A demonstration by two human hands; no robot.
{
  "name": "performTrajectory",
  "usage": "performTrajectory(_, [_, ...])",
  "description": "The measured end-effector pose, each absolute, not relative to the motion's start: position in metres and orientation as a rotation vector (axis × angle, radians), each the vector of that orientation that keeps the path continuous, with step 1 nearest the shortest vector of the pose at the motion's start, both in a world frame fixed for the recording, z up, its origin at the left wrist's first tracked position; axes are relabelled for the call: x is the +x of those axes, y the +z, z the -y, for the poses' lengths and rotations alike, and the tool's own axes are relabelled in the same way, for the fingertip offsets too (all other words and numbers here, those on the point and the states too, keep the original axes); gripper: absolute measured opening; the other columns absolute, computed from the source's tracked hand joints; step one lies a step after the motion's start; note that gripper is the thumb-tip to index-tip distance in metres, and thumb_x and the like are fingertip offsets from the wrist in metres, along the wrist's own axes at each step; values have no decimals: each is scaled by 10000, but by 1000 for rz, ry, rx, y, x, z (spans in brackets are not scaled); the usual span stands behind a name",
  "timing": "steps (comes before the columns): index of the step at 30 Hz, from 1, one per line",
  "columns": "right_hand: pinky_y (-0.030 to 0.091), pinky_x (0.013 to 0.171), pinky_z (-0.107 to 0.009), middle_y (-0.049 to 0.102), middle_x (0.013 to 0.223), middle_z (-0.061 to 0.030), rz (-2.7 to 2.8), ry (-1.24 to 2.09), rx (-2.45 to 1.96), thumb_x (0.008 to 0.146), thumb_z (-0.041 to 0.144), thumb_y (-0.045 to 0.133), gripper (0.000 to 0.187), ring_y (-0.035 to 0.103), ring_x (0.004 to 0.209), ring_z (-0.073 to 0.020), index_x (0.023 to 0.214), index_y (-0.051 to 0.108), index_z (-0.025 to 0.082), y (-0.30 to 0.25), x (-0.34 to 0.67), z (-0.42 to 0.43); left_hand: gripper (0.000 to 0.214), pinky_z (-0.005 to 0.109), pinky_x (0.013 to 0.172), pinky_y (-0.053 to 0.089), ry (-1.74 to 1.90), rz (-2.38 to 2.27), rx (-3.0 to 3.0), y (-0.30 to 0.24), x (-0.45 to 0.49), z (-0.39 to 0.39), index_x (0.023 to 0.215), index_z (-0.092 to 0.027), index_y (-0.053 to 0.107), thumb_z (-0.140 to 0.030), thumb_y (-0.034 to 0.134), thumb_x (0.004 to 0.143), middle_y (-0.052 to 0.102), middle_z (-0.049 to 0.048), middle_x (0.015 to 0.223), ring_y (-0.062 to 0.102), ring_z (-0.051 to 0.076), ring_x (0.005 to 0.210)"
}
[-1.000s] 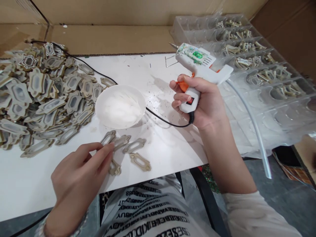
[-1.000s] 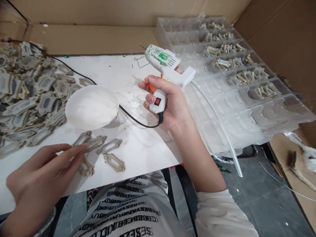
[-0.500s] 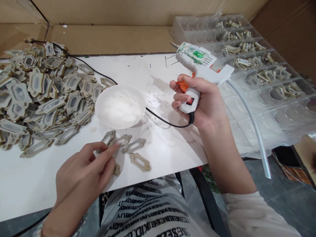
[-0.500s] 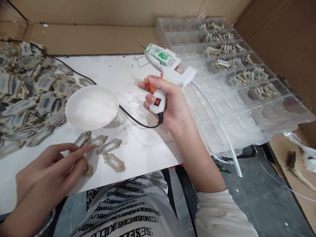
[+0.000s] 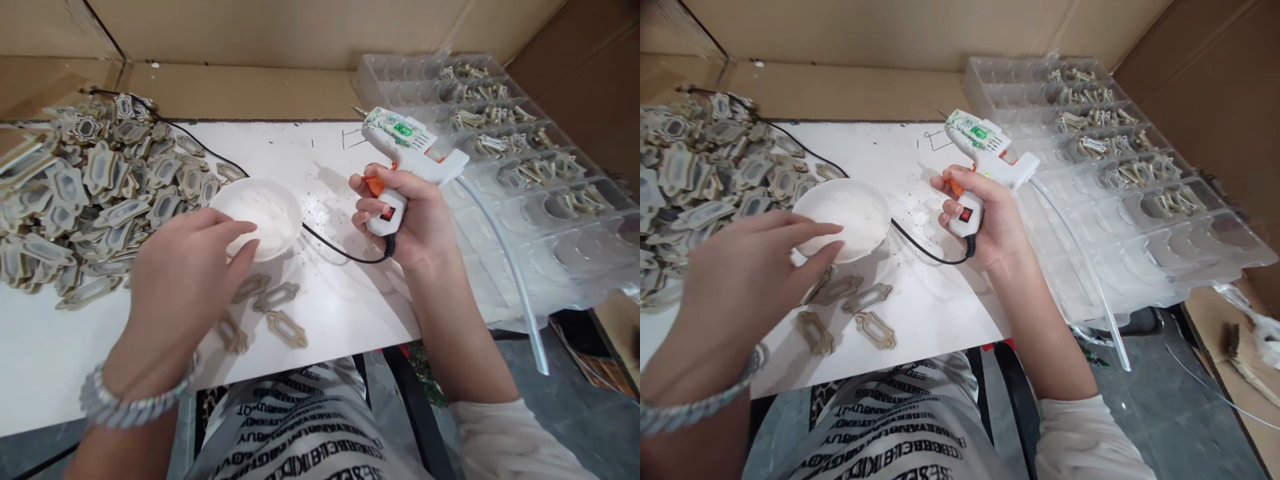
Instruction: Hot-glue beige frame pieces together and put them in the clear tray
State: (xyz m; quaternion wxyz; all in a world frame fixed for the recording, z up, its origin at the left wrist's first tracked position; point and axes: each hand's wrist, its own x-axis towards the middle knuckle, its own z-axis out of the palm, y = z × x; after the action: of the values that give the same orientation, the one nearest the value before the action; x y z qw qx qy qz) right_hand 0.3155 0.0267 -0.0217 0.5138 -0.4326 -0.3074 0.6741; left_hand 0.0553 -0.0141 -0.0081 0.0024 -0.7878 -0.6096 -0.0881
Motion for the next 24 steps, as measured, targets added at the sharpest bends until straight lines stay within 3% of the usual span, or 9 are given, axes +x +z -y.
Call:
performTrajectory(3, [462, 490, -264, 701, 899, 43, 737, 1631, -1014, 705, 308, 822, 173, 406, 465, -59, 751, 657, 281, -22, 316, -27, 261, 370, 763, 473, -66, 1749, -2631, -8, 58, -14, 1069, -289, 783, -393, 604, 909, 729, 42, 1040, 654, 289, 963])
performTrajectory(6, [429, 477, -263, 698, 891, 45, 721, 1642, -989, 707, 283, 810, 158, 417, 463, -53, 750, 658, 273, -22, 315, -27, 267, 343, 729, 458, -37, 1719, -2675, -8, 67, -29, 1061, -289, 782, -420, 658, 864, 704, 43, 1010, 652, 254, 896])
performTrajectory(13, [411, 462, -274, 707, 883, 34, 730, 1627, -1039, 684, 308, 813, 178, 393, 464, -75, 739, 646, 287, -21, 315, -28, 262, 278, 610, 364, 43, 1573, -2825, -2, 90, -35, 881, -289, 794, -225, 544, 836, 649, 28, 920, 568, 152, 731])
performTrajectory(17, [414, 489, -267, 691, 884, 45, 727, 1650, -1008, 691, 293, 815, 187, 401, 466, -57, 749, 637, 273, -22, 314, -28, 295, 304, 566, 307, 14, 1477, -2794, -5, 86, -36, 746, -235, 767, -264, 503, 874, 634, 52, 851, 520, 151, 652])
performTrajectory(24, [423, 484, -267, 698, 888, 35, 711, 1631, -1021, 698, 297, 811, 189, 400, 468, -59, 746, 630, 267, -23, 314, -28, 393, 318, 614, 375, -122, 1451, -2726, -11, 73, -40, 788, -232, 767, -339, 424, 946, 729, 44, 933, 625, 185, 734])
